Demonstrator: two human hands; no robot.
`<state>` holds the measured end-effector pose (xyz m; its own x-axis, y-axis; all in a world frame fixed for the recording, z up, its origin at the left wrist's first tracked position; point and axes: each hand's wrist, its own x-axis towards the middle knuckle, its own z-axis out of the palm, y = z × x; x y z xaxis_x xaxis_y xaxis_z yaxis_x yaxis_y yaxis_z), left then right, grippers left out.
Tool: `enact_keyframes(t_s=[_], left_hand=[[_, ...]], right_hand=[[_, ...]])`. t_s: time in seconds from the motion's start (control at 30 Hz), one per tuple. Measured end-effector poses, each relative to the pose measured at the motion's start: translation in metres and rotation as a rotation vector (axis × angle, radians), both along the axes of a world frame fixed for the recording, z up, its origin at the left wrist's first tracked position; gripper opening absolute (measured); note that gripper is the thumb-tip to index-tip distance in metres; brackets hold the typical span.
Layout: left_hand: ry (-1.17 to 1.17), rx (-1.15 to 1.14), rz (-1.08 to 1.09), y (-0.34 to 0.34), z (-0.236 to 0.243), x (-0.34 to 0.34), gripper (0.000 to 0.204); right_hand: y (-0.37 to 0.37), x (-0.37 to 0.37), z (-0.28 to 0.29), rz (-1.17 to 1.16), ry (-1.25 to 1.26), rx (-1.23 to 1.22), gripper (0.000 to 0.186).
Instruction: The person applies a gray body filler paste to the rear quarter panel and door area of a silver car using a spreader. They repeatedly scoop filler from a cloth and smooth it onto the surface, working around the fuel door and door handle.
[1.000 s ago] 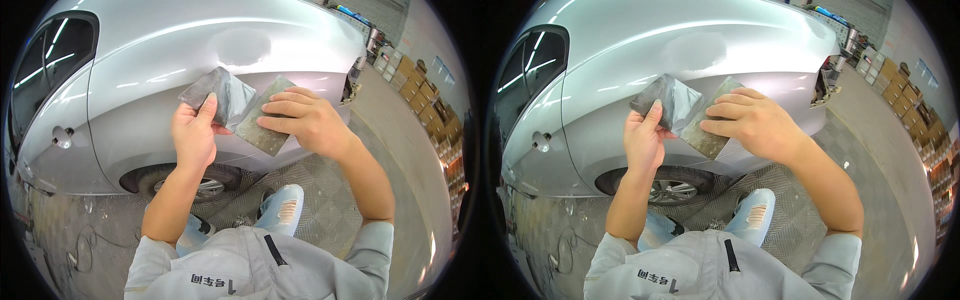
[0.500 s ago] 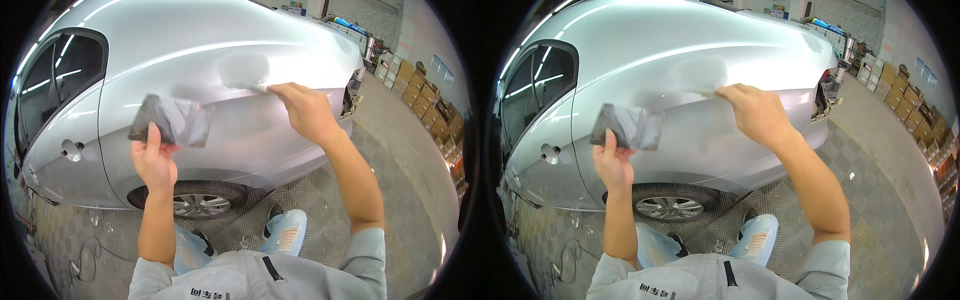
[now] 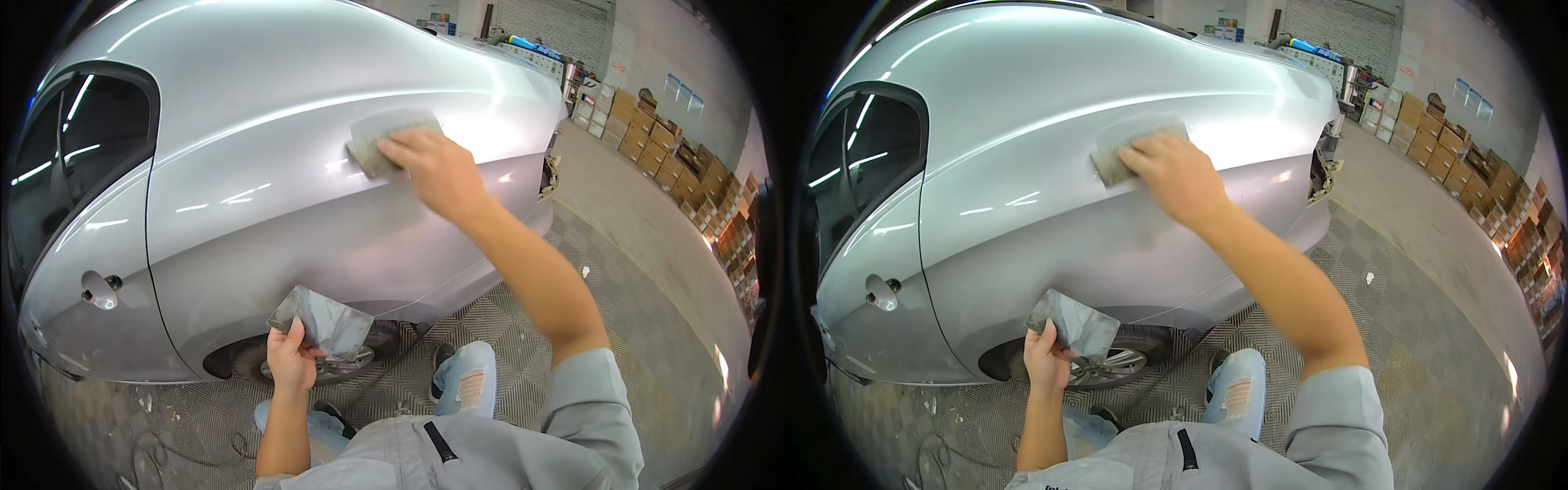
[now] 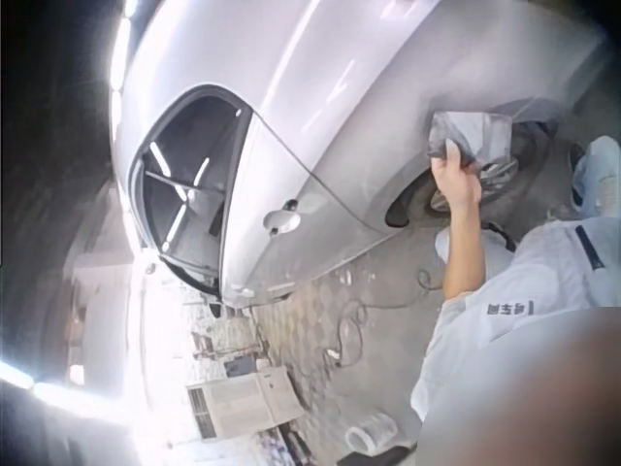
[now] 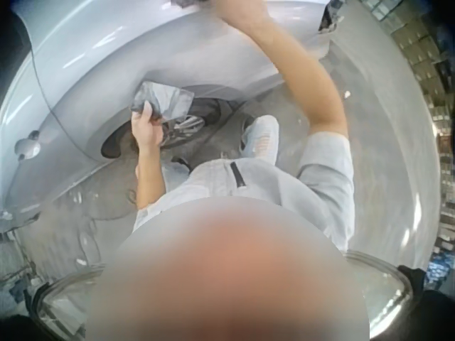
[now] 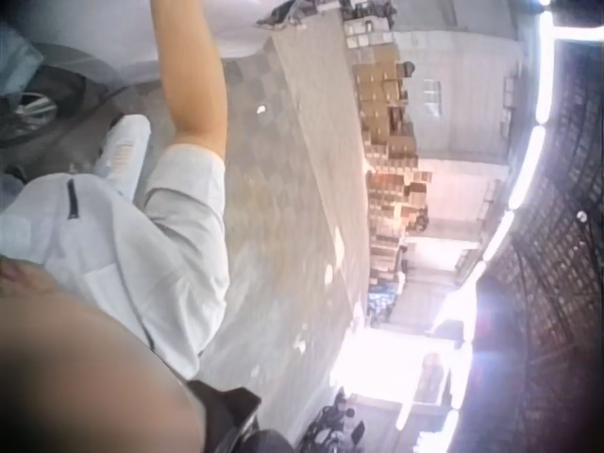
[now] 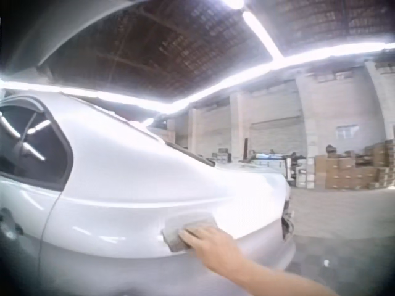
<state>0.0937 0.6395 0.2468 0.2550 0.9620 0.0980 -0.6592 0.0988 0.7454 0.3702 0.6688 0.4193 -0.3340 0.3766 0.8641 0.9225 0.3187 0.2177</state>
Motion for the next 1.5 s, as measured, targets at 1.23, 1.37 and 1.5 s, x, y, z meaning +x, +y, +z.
enact_keyframes(t_s=[1.23,1.37,1.5], left_hand=[[-0.059,0.176,0.034,0.011,0.059,0.076,0.026],[-0.124,0.358,-0.076,0.016,0.077,0.101,0.021],[-0.203,0.411,0.078,0.02,0.088,0.095,0.018]], right_hand=[[-0.061,0.032,-0.031,0.41,0.927,-0.328,0.023],[-0.082,0.013,-0.02,0.762,1.149,-0.863,0.02],[-0.096,0.01,-0.013,0.533,0.642,-0.778,0.019]])
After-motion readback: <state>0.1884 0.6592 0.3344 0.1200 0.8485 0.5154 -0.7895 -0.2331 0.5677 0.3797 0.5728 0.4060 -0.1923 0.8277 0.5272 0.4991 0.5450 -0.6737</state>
